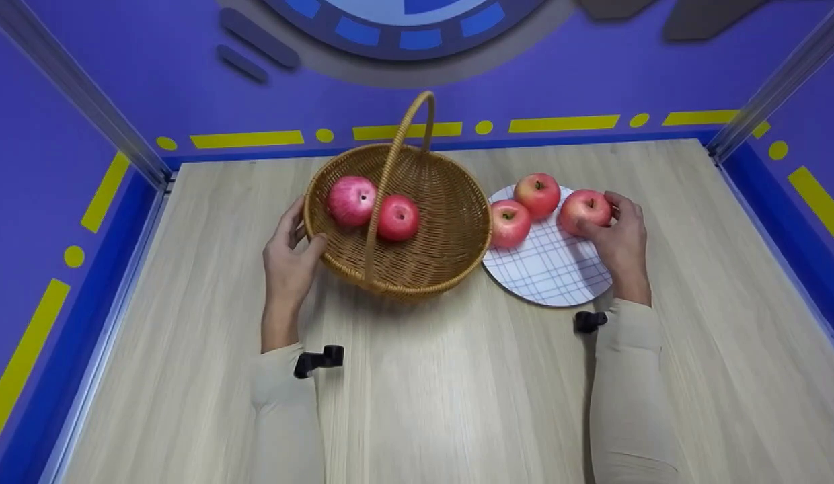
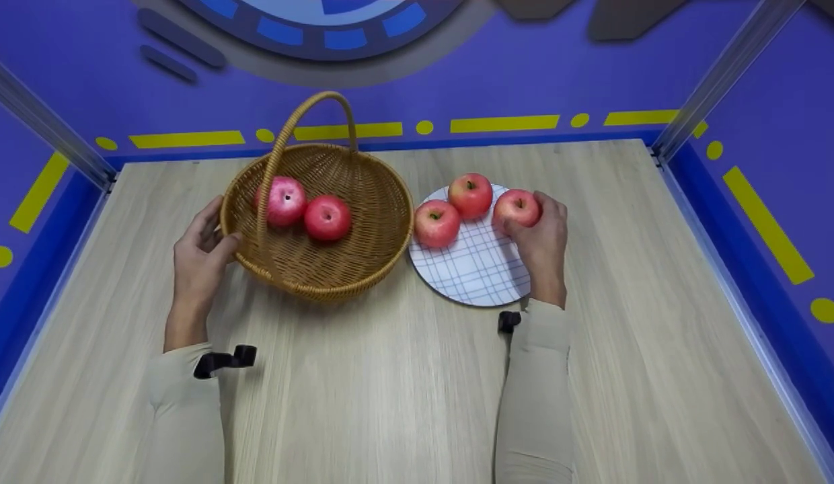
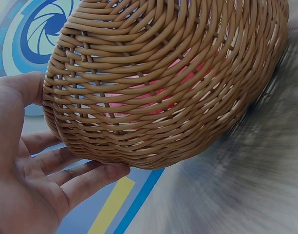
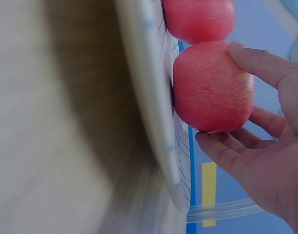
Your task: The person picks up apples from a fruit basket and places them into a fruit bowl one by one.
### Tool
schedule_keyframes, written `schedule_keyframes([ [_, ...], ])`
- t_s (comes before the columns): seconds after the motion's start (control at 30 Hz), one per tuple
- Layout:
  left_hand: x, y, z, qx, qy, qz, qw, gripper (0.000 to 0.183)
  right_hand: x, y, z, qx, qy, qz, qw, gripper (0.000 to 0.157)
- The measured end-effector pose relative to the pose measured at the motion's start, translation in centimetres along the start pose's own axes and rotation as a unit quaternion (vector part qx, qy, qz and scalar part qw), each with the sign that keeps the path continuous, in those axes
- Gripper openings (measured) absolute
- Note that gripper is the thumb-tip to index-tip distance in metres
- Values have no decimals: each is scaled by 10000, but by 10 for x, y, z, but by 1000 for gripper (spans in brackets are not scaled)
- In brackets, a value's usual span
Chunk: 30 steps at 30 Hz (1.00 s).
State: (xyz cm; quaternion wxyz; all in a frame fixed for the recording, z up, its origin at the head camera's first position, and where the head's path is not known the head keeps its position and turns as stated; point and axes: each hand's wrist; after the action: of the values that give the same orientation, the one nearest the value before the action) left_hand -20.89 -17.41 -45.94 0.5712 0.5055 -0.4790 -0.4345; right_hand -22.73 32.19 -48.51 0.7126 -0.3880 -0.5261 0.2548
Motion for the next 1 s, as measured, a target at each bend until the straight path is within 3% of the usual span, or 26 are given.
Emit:
schedule_keyframes([
  [0.27, 0, 0, 0, 32, 1, 52, 10000, 68, 0, -1, -3, 25, -55, 52, 10000, 79],
  [0.57, 1, 0, 0, 58, 0, 41, 10000, 68, 2, -6, -6, 96, 160, 60, 9998, 84],
  [0.73, 0, 1, 0, 74, 17, 85, 9999, 67, 6, -24, -9, 212, 474, -133, 9986, 81],
  [0.83, 0, 1, 0, 106, 15, 76, 9999, 67, 5, -39, -14, 366, 575, 47, 9977, 79],
  [1.0, 0, 0, 0, 85, 36, 95, 9999, 68, -5, -68, -22, 1107, 497, 659, 9904, 73],
])
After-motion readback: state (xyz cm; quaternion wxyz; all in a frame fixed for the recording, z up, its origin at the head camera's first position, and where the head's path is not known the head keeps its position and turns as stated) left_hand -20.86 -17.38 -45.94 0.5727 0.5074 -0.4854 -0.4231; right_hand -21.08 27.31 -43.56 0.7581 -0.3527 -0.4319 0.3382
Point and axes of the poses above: each hand's wrist, its own z-axis towards the middle knuckle, its own x-axis out of the back of the hand, y = z × x, and after that the axes turned 11 degrees about x, right-handed
